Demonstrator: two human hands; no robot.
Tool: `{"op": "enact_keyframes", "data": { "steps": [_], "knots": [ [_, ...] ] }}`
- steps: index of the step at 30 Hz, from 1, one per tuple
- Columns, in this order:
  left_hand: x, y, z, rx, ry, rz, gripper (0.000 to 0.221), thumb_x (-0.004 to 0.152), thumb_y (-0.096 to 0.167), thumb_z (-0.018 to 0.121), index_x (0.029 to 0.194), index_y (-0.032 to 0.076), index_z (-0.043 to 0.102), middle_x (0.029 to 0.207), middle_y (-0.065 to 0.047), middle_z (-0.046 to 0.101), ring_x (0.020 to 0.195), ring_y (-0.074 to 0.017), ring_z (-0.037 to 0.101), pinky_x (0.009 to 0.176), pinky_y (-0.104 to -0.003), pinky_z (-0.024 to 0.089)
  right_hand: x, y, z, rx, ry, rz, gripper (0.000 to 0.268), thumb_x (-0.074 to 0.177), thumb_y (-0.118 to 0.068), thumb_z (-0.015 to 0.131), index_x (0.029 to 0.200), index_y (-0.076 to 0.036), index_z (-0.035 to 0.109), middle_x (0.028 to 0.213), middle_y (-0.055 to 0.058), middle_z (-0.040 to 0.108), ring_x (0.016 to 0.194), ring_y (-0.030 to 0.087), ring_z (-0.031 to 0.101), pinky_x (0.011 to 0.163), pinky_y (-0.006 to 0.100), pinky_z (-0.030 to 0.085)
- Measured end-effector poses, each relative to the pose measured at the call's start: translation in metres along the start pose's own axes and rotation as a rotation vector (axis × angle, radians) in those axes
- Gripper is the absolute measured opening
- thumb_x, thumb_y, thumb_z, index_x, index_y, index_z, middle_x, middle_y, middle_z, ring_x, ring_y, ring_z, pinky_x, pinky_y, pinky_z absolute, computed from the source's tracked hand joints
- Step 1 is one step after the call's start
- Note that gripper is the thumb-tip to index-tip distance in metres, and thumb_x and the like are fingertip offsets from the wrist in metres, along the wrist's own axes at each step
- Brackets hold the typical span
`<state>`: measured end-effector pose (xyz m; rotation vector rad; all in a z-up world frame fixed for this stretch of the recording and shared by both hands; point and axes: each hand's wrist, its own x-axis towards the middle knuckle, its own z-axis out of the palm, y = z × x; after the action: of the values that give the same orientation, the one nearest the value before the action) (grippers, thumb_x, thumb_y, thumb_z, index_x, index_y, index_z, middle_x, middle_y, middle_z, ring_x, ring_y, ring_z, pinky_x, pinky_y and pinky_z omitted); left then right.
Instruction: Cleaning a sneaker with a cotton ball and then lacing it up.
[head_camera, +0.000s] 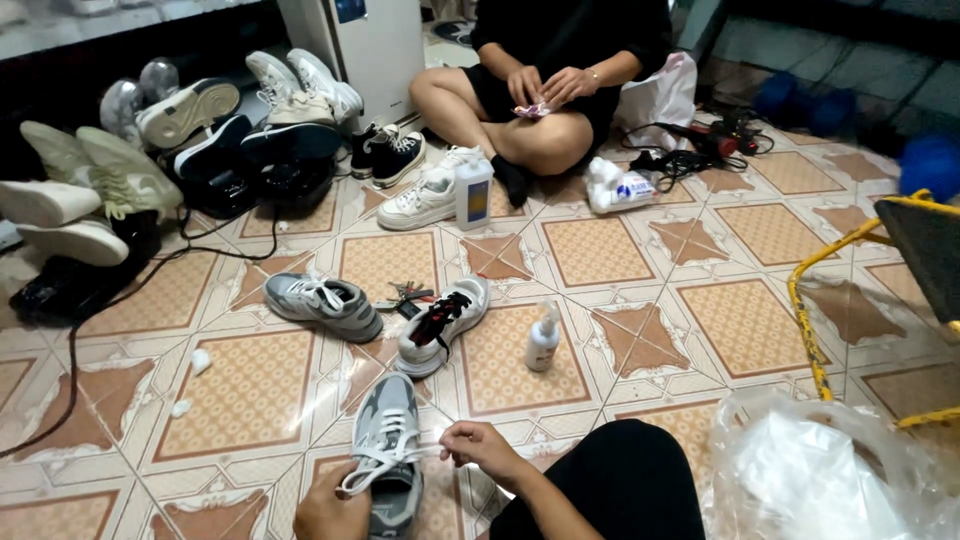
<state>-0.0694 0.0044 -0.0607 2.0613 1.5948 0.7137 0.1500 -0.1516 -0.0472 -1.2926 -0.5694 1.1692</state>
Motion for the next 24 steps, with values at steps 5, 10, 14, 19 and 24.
{"op": "enact_keyframes", "data": {
  "steps": [5,10,14,19,24],
  "knots": [
    [0.006,0.031,-0.06,-0.209,0.124,0.044,0.025,0.076,0.02,0.078,0.098,0.028,0.085,0.089,-0.001,0.079,0.077,-0.0249,0.073,0.077,-0.038,0.054,-0.004,-0.009,0.0,-0.076,0.171,0.043,0.017,0.096,-0.024,0.072,0.101,-0.007,0.073,0.089,0.006,0.074,0.073,0.01,0.061,0.064,0.022,0.05],
    [0.001,0.041,-0.076,-0.299,0.072,-0.022,0.032,0.072,0.014,0.077,0.104,0.018,0.081,0.074,-0.002,0.075,0.066,-0.0194,0.072,0.07,-0.034,0.055,-0.002,0.015,0.018,-0.185,0.0,-0.015,0.017,0.095,-0.02,0.073,0.109,-0.01,0.071,0.089,0.005,0.073,0.08,0.01,0.066,0.073,0.024,0.053],
    [-0.012,0.053,-0.065,-0.3,-0.023,0.012,0.016,0.078,0.018,0.074,0.093,0.019,0.076,0.083,-0.003,0.075,0.067,-0.0244,0.073,0.066,-0.038,0.053,-0.005,0.026,0.031,-0.131,-0.172,-0.097,0.04,0.101,-0.022,0.067,0.138,-0.012,0.055,0.1,0.003,0.063,0.094,0.01,0.064,0.083,0.026,0.057],
    [-0.028,0.065,-0.051,-0.271,-0.152,0.062,0.025,0.072,0.015,0.07,0.095,0.021,0.078,0.08,-0.002,0.075,0.075,-0.0272,0.071,0.071,-0.042,0.051,0.002,0.049,0.021,-0.208,-0.035,-0.107,0.032,0.092,-0.017,0.073,0.116,-0.013,0.052,0.095,0.0,0.053,0.088,0.011,0.052,0.08,0.027,0.043],
    [-0.03,0.071,-0.043,-0.207,-0.258,0.166,0.027,0.075,0.016,0.071,0.101,0.022,0.067,0.085,-0.001,0.069,0.078,-0.0314,0.068,0.069,-0.047,0.049,0.003,0.034,0.021,-0.357,0.152,-0.148,0.032,0.081,-0.013,0.077,0.104,-0.015,0.055,0.09,-0.002,0.051,0.084,0.011,0.048,0.078,0.027,0.042]
  ]
}}
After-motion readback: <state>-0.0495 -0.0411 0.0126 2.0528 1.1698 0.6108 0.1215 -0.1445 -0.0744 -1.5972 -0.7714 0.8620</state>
